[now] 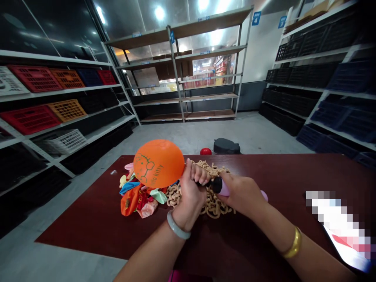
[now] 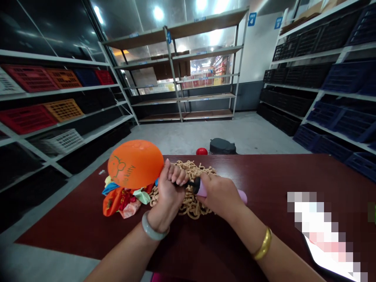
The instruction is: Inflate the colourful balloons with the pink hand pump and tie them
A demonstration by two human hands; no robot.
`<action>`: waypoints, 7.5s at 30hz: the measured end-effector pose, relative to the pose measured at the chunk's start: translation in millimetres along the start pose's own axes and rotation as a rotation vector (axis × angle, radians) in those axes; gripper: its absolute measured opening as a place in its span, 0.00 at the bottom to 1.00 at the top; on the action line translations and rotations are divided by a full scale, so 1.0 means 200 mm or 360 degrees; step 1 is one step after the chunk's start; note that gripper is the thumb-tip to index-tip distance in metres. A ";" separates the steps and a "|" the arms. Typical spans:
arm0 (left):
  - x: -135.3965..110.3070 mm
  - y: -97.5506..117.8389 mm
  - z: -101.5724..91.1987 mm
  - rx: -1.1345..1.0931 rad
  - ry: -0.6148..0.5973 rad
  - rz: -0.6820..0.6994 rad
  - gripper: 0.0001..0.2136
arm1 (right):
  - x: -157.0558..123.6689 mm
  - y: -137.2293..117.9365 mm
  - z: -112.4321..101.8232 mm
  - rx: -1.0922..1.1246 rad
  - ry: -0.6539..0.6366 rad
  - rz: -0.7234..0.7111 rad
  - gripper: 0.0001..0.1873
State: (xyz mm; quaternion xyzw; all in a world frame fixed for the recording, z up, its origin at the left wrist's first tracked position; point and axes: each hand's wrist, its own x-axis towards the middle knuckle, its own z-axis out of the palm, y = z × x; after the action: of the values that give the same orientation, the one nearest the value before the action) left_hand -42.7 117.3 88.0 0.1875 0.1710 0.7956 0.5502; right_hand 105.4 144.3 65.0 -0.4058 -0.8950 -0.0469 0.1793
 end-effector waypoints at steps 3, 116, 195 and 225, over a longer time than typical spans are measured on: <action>-0.05 -0.04 0.03 0.0022 -0.0015 -0.0023 0.21 | -0.01 -0.04 -0.01 0.0092 0.0025 -0.0022 0.18; -0.01 -0.06 -0.01 0.0004 -0.0051 -0.0046 0.20 | -0.02 0.02 0.03 0.0046 0.0081 -0.0061 0.18; 0.00 -0.11 -0.02 0.0034 0.0082 -0.0157 0.21 | -0.02 0.01 0.04 0.0084 0.0044 -0.0009 0.20; -0.01 -0.12 -0.02 -0.0053 0.0033 -0.0084 0.20 | -0.02 0.02 0.04 0.0117 0.0080 -0.0009 0.23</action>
State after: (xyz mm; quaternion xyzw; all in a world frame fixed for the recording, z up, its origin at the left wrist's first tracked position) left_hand -25.5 123.8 73.0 0.1655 0.1681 0.7854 0.5723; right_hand 107.6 146.0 55.3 -0.3950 -0.8925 -0.0248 0.2165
